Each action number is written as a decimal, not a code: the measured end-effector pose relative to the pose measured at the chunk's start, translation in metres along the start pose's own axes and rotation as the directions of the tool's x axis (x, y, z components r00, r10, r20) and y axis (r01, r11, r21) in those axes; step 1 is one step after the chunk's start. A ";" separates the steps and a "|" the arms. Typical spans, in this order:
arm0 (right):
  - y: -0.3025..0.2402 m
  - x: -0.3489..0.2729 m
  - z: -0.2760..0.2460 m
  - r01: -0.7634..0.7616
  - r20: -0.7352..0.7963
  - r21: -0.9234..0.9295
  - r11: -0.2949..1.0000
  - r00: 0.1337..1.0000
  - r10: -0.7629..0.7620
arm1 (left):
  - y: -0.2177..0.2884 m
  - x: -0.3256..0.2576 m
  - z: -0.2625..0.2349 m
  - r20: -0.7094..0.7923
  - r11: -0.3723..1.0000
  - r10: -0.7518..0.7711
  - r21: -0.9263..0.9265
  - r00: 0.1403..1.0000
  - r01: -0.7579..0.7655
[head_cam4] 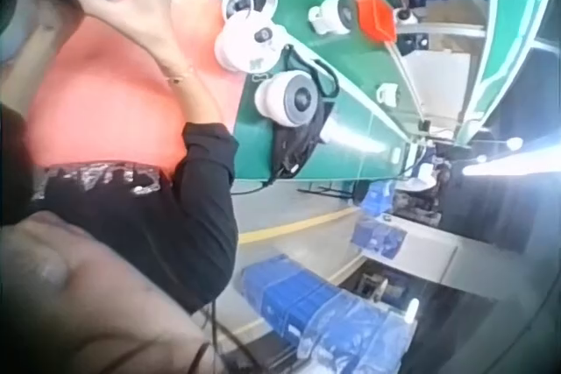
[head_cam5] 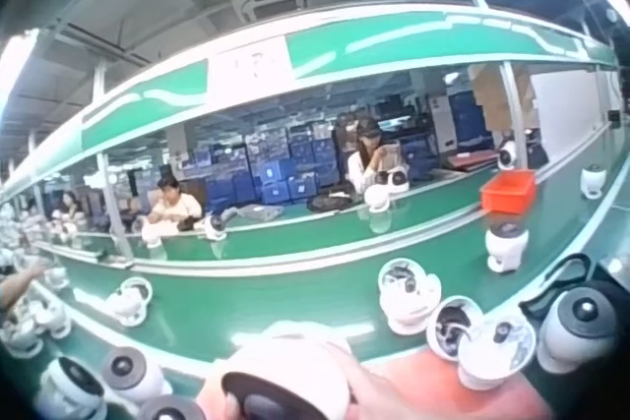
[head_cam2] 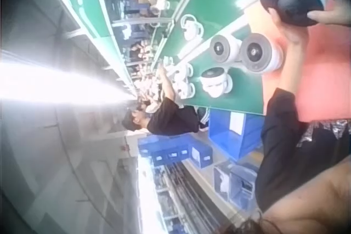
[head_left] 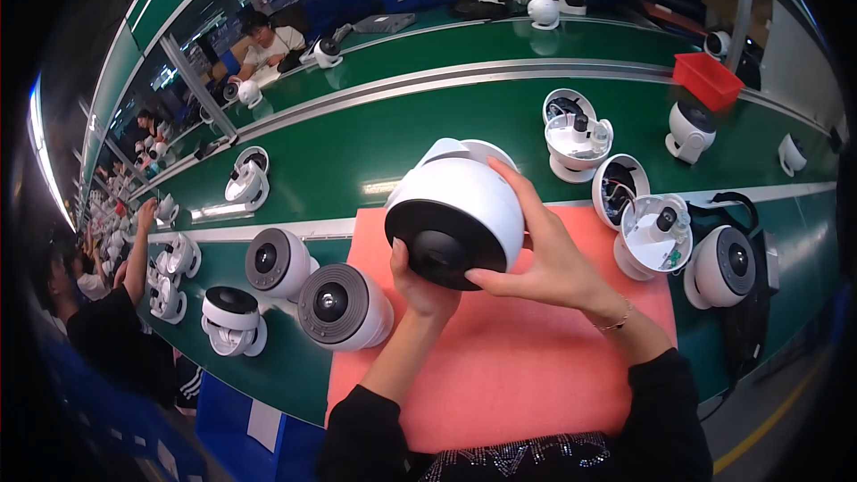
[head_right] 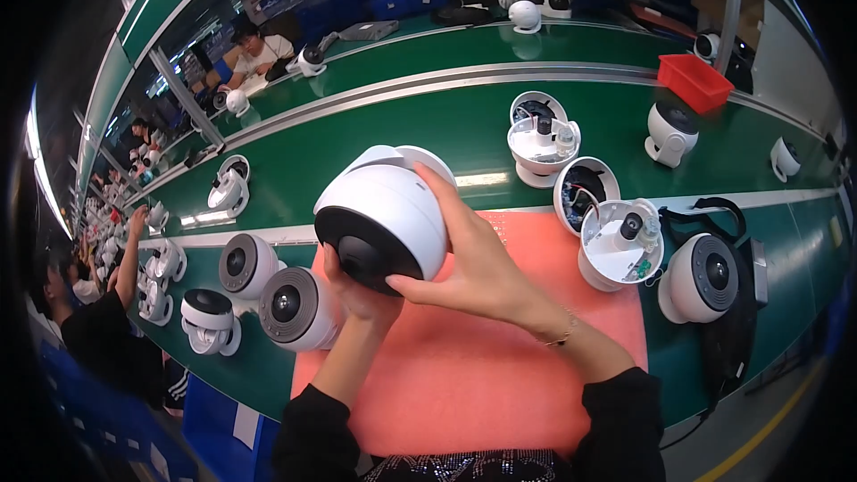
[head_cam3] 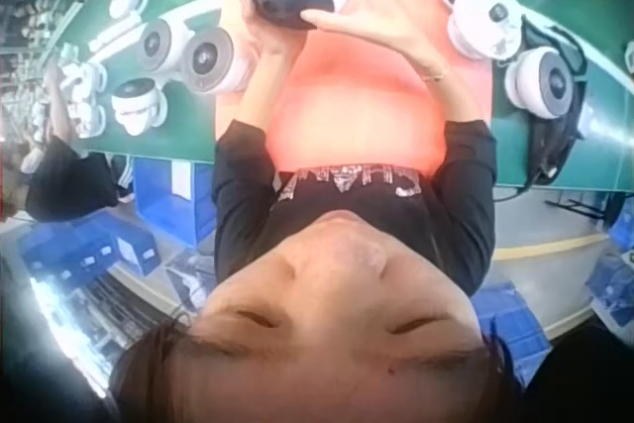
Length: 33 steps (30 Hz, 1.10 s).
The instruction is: Assembling dome security camera components on a factory production line.
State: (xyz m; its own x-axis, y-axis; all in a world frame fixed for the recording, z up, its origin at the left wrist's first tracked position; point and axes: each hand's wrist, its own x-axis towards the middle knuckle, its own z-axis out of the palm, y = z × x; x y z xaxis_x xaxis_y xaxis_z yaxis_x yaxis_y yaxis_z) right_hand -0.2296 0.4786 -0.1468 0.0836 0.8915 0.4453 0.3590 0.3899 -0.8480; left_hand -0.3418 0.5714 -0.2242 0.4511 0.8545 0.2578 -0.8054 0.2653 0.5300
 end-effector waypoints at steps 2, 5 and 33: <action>0.007 0.004 0.000 0.080 -0.079 -0.148 0.986 0.993 -0.093 | -0.010 0.017 -0.006 0.098 0.998 0.043 -0.060 0.994 -0.037; 0.015 0.013 -0.004 0.030 -0.118 -0.144 0.989 0.992 -0.048 | -0.020 0.038 -0.004 0.081 0.991 0.085 -0.113 0.993 -0.076; 0.193 0.072 -0.094 0.370 -0.780 0.620 0.692 0.193 0.596 | -0.064 0.142 -0.048 -0.363 0.851 -0.037 0.478 0.931 0.220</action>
State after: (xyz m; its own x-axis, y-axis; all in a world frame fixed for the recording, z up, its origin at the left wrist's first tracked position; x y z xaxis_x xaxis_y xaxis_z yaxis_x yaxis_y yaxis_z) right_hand -0.0671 0.5966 -0.2509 0.9547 0.2248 -0.1949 -0.2974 0.7425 -0.6003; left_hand -0.2446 0.6968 -0.2603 0.3098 0.9480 -0.0729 -0.4023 0.2002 0.8933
